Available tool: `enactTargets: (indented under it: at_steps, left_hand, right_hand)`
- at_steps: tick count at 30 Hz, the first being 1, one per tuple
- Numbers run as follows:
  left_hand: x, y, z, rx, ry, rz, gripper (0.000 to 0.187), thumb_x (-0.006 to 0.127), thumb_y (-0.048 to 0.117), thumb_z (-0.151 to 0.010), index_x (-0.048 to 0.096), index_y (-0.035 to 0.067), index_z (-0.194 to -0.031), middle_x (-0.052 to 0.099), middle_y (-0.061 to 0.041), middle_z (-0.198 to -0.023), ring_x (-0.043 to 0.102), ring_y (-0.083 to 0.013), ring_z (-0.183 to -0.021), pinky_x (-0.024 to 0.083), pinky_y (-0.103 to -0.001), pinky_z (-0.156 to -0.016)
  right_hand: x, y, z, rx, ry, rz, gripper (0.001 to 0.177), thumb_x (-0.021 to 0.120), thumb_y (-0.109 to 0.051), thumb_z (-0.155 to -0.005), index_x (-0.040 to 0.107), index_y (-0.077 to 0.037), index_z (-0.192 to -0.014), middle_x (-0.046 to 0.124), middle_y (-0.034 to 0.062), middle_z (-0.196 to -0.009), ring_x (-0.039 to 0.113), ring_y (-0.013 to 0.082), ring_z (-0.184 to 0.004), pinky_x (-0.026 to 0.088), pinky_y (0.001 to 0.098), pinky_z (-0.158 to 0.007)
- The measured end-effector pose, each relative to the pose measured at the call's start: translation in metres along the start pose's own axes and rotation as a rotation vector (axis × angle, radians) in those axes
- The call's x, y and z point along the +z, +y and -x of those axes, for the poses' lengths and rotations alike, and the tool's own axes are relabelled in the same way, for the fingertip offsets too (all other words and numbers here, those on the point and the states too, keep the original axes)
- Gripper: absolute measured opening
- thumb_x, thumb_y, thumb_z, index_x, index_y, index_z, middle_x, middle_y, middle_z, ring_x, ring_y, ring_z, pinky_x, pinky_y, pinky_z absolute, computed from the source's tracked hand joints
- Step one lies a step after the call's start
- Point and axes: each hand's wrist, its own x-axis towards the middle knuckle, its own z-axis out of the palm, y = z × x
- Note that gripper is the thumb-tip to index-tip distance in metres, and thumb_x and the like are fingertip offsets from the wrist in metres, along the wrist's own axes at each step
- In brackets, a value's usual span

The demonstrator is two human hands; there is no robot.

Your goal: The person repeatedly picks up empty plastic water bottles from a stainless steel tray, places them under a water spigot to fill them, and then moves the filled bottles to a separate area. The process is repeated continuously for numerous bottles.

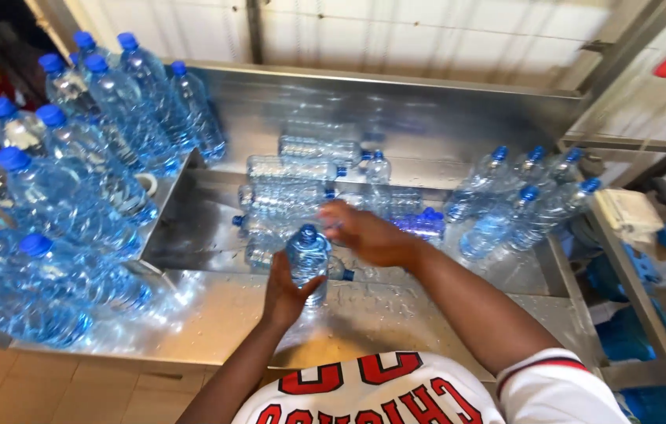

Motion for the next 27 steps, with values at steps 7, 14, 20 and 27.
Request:
enactTargets:
  at_steps: [7, 14, 20, 27]
  left_hand:
    - [0.013, 0.033, -0.003, 0.043, -0.140, -0.014, 0.096, 0.097, 0.039, -0.087, 0.045, 0.005, -0.160, 0.057, -0.016, -0.144, 0.061, -0.0394, -0.140, 0.052, -0.049, -0.117]
    - [0.022, 0.003, 0.004, 0.108, -0.167, 0.094, 0.090, 0.101, 0.039, -0.082, 0.053, 0.009, -0.152, 0.060, -0.014, -0.140, 0.061, -0.0400, -0.138, 0.051, -0.050, -0.117]
    - [0.046, -0.060, 0.008, -0.175, -0.161, 0.461, 0.079, 0.080, 0.056, -0.097, 0.056, 0.013, -0.159, 0.055, -0.016, -0.158, 0.052, -0.0374, -0.153, 0.043, -0.051, -0.127]
    - [0.003, -0.014, -0.005, -0.846, -0.227, 1.284, 0.105, 0.052, 0.087, -0.088, 0.054, 0.013, -0.161, 0.070, -0.021, -0.139, 0.075, -0.0357, -0.073, 0.053, -0.030, -0.043]
  right_hand:
    - [0.040, 0.032, -0.047, 0.058, -0.121, 0.575, 0.041, 0.035, -0.041, -0.119, 0.056, -0.014, -0.142, 0.062, 0.0195, -0.132, 0.079, 0.0512, -0.093, 0.065, 0.0584, -0.081]
    - [0.064, 0.036, -0.011, -0.162, 0.178, 0.938, 0.026, 0.055, -0.023, -0.112, 0.061, -0.003, -0.127, 0.065, 0.0205, -0.111, 0.080, 0.0445, -0.073, 0.065, 0.0501, -0.063]
    - [0.052, 0.045, 0.017, -0.418, 0.450, 0.756, 0.024, 0.062, -0.008, -0.105, 0.064, -0.011, -0.129, 0.067, 0.0117, -0.099, 0.076, 0.0396, -0.064, 0.062, 0.0480, -0.055]
    - [-0.011, 0.066, 0.052, -0.037, 0.684, 0.295, 0.040, 0.051, -0.032, -0.112, 0.076, -0.009, -0.133, 0.077, 0.0162, -0.123, 0.077, 0.0313, -0.105, 0.065, 0.0469, -0.090]
